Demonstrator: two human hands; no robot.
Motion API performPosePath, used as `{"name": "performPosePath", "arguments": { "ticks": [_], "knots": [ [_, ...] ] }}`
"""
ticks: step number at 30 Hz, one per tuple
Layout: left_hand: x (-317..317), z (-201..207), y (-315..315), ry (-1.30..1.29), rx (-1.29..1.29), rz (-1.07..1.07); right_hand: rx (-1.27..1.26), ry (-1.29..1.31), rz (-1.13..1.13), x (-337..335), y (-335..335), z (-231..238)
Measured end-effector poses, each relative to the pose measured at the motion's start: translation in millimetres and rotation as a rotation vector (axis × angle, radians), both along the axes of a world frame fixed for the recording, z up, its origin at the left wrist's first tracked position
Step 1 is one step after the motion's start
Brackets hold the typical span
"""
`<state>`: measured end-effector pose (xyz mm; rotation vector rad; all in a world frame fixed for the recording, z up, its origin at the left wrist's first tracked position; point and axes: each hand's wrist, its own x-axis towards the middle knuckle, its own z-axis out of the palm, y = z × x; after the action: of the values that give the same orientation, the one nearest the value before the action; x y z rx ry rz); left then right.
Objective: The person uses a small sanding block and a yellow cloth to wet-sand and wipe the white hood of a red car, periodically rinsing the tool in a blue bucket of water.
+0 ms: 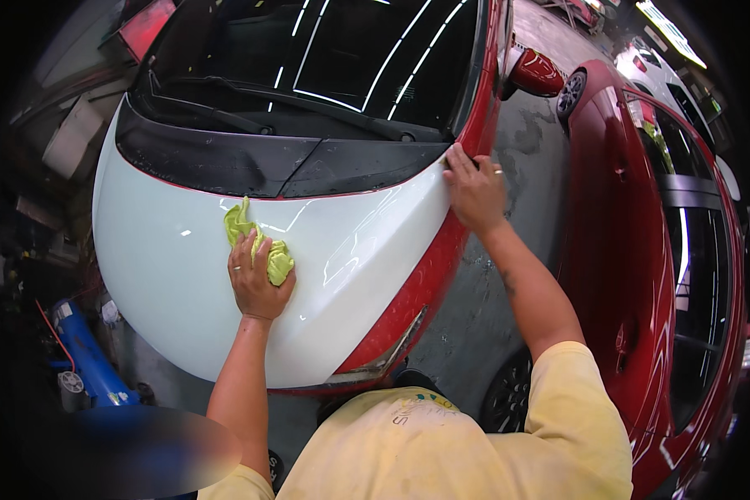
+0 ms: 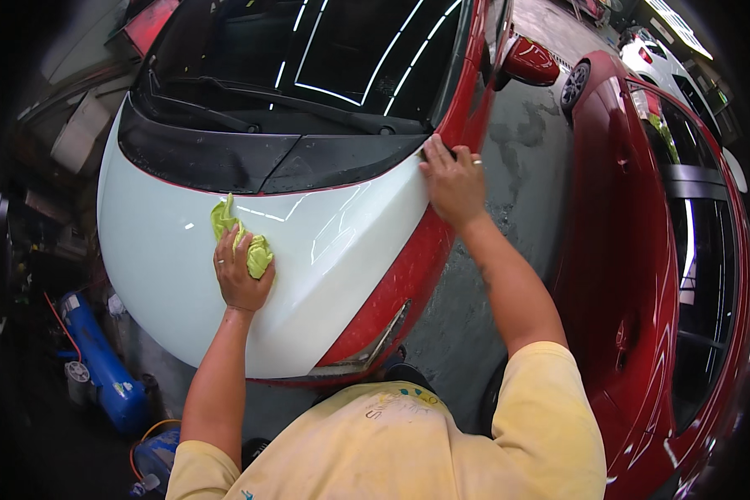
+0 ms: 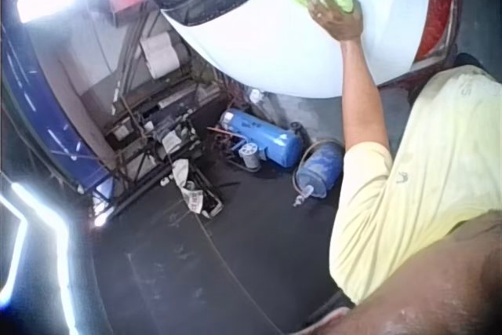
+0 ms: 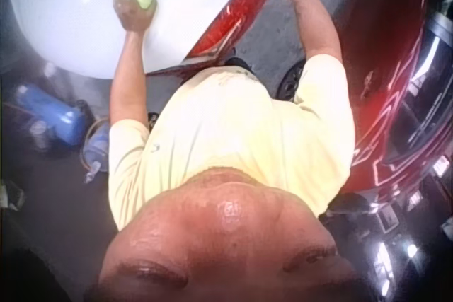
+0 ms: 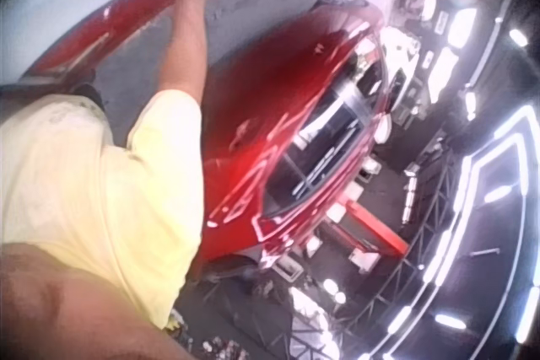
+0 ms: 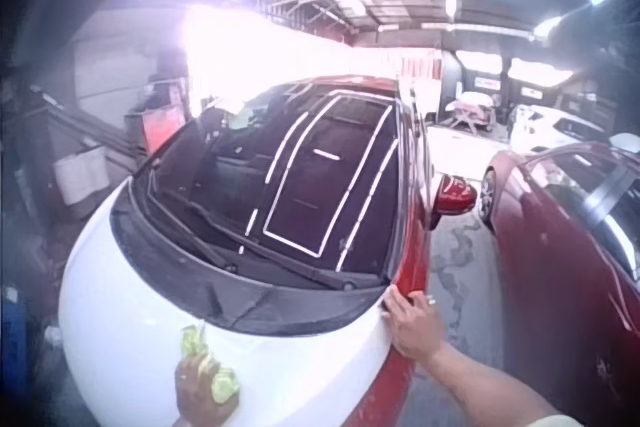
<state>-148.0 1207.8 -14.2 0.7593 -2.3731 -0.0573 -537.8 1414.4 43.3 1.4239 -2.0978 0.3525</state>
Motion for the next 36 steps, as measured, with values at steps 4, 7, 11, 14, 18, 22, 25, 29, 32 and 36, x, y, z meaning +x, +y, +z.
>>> {"name": "performPosePath", "arguments": {
  "ticks": [4,7,11,14,18,22,25,29,32,36],
  "knots": [
    [-1.2,2.2,-1.5,-0.003,-0.014,0.007,0.006,0.015,0.118,-1.4,8.4,-11.9],
    [-2.4,1.8,1.0,-0.012,-0.001,-0.002,0.000,-0.046,0.047,-12.4,8.7,0.0],
    [-1.2,1.9,-0.4,-0.006,-0.016,0.003,0.052,-0.022,0.187,37.0,9.3,-19.4],
    [1.7,0.2,1.6,-0.001,-0.007,0.003,0.104,0.008,0.244,14.5,10.7,-9.7],
    [-1.2,3.9,1.3,0.001,0.000,0.013,0.202,0.126,0.281,-41.4,7.1,19.4],
    [-2.4,2.4,-0.1,0.000,-0.012,0.020,0.257,0.161,0.422,-38.2,7.8,10.1],
    [-1.3,1.4,1.5,-0.008,0.003,0.016,0.295,0.075,0.491,-3.3,-6.0,-5.0],
    [-0.2,2.7,-0.1,-0.016,0.001,0.025,0.428,0.007,0.576,29.5,-27.2,-6.9],
    [2.4,-0.6,1.5,-0.008,0.005,0.027,0.489,-0.020,0.479,-9.3,-10.9,4.5],
    [-3.2,-0.4,0.9,0.001,-0.004,0.032,0.482,-0.060,0.528,-12.9,-12.6,9.6]
  ]
}}
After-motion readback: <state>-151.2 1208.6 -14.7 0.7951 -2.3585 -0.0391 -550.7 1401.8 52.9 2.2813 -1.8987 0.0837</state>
